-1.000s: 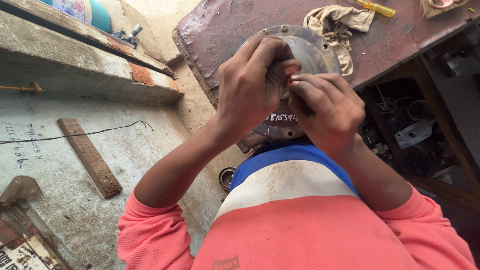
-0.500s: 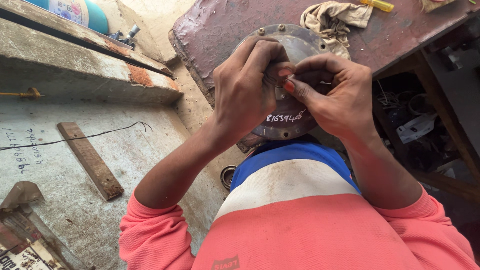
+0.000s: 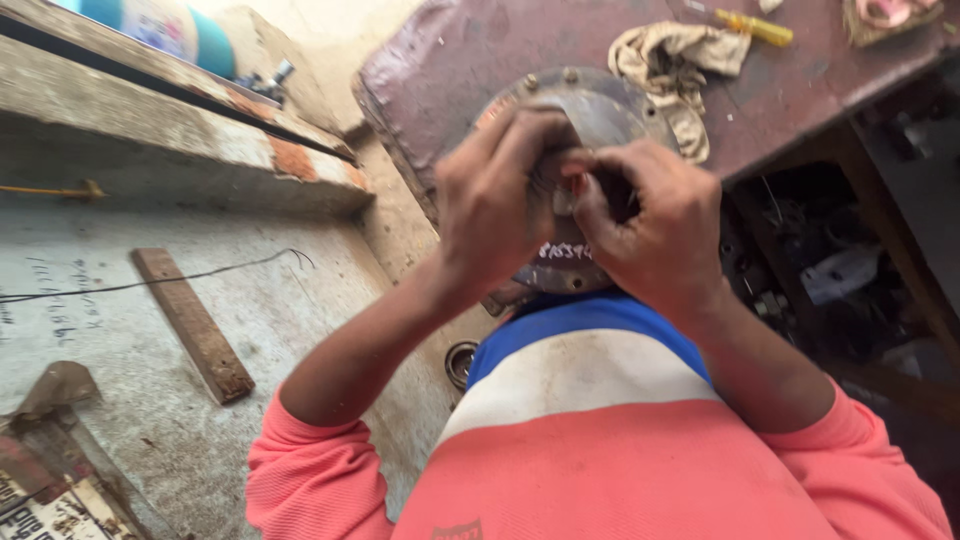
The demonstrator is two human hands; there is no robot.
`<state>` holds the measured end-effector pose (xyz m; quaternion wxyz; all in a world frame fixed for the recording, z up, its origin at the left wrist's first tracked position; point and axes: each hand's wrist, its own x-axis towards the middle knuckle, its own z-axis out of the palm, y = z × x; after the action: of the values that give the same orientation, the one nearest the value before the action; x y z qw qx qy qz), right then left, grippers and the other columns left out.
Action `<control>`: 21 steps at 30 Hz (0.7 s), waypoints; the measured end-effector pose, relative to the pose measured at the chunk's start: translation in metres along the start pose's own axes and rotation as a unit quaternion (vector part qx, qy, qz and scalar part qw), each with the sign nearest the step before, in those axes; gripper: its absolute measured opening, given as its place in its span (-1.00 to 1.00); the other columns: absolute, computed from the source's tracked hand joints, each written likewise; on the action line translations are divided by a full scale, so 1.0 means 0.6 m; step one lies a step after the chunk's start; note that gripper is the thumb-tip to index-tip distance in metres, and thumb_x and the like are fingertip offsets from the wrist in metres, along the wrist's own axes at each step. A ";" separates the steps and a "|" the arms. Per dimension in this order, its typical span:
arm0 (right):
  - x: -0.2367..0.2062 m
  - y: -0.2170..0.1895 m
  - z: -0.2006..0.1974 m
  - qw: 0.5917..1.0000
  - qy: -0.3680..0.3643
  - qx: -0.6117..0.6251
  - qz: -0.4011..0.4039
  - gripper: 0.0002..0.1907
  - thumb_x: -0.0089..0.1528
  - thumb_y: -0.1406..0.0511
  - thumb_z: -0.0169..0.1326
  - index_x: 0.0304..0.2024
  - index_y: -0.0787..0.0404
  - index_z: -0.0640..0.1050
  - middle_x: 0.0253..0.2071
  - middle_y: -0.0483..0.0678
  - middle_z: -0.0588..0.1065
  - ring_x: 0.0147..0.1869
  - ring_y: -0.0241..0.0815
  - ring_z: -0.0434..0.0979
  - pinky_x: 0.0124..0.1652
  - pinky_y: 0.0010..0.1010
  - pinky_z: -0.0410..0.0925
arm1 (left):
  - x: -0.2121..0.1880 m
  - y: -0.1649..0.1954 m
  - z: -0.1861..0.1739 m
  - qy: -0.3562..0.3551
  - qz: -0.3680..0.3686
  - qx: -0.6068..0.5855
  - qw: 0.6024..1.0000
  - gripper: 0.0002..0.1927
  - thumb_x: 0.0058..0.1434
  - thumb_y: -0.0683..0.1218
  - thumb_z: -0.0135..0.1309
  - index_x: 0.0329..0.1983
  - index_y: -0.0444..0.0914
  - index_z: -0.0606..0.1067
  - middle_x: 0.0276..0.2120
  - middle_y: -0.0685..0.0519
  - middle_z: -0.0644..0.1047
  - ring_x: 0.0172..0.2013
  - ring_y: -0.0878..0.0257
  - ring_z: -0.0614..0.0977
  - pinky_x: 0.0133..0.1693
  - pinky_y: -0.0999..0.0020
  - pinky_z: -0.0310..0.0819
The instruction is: The person uses a screwdriver to adjust wires and components inside a circular metal housing. They repeatedly tighten screws, reposition wires, and manipulate the internal parts of the device on a workbench.
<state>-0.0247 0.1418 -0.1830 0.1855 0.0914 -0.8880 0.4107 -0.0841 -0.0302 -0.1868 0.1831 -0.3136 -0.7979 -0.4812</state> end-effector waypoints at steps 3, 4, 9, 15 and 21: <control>0.001 -0.007 0.016 0.998 0.035 -0.037 -0.032 -0.90 0.40 0.33 0.19 -0.06 0.22 0.59 -0.20 0.08 0.57 -0.15 0.09 0.61 -0.16 -0.23 0.45 | -0.002 0.000 -0.002 -0.002 0.019 0.046 0.999 -0.70 0.19 -0.19 0.27 -0.04 -0.28 0.49 -0.11 -0.06 0.58 -0.16 0.02 0.67 -0.19 0.23 0.59; 0.002 -0.009 0.021 0.997 0.049 -0.055 -0.031 -0.88 0.35 0.33 0.22 -0.09 0.24 0.60 -0.21 0.10 0.57 -0.16 0.12 0.60 -0.19 -0.20 0.43 | 0.002 0.000 -0.001 0.002 0.019 0.045 0.999 -0.74 0.21 -0.19 0.27 -0.06 -0.26 0.49 -0.13 -0.04 0.58 -0.18 0.04 0.67 -0.20 0.24 0.59; 0.012 0.001 0.031 0.996 0.069 -0.050 -0.023 -0.87 0.35 0.32 0.21 -0.09 0.24 0.62 -0.21 0.02 0.59 -0.16 -0.04 0.63 -0.15 -0.35 0.44 | 0.018 0.002 0.004 0.024 0.003 0.039 0.999 -0.76 0.21 -0.15 0.29 -0.12 -0.25 0.50 -0.19 -0.05 0.59 -0.26 0.04 0.65 -0.27 0.24 0.55; 0.008 0.031 0.039 0.976 0.059 0.139 0.158 -0.76 0.25 0.32 0.26 -0.03 0.21 0.68 -0.21 -0.06 0.66 -0.22 -0.42 0.59 -0.23 -0.52 0.42 | 0.019 -0.011 0.008 0.045 0.021 0.043 0.998 -0.75 0.17 -0.16 0.25 -0.11 -0.24 0.51 -0.23 -0.05 0.59 -0.26 -0.01 0.65 -0.16 0.18 0.57; -0.005 0.021 0.038 0.995 0.089 -0.043 -0.006 -0.76 0.20 0.33 0.32 -0.08 0.19 0.67 -0.12 -0.01 0.63 -0.18 -0.16 0.66 -0.19 -0.41 0.47 | 0.025 -0.014 0.009 0.047 0.007 0.008 0.999 -0.81 0.25 -0.14 0.28 -0.14 -0.24 0.53 -0.26 -0.04 0.60 -0.26 0.01 0.66 -0.17 0.18 0.57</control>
<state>-0.0320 0.1323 -0.2064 0.2701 0.0513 -0.8841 0.3779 -0.1006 -0.0234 -0.1859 0.2260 -0.2948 -0.7903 -0.4874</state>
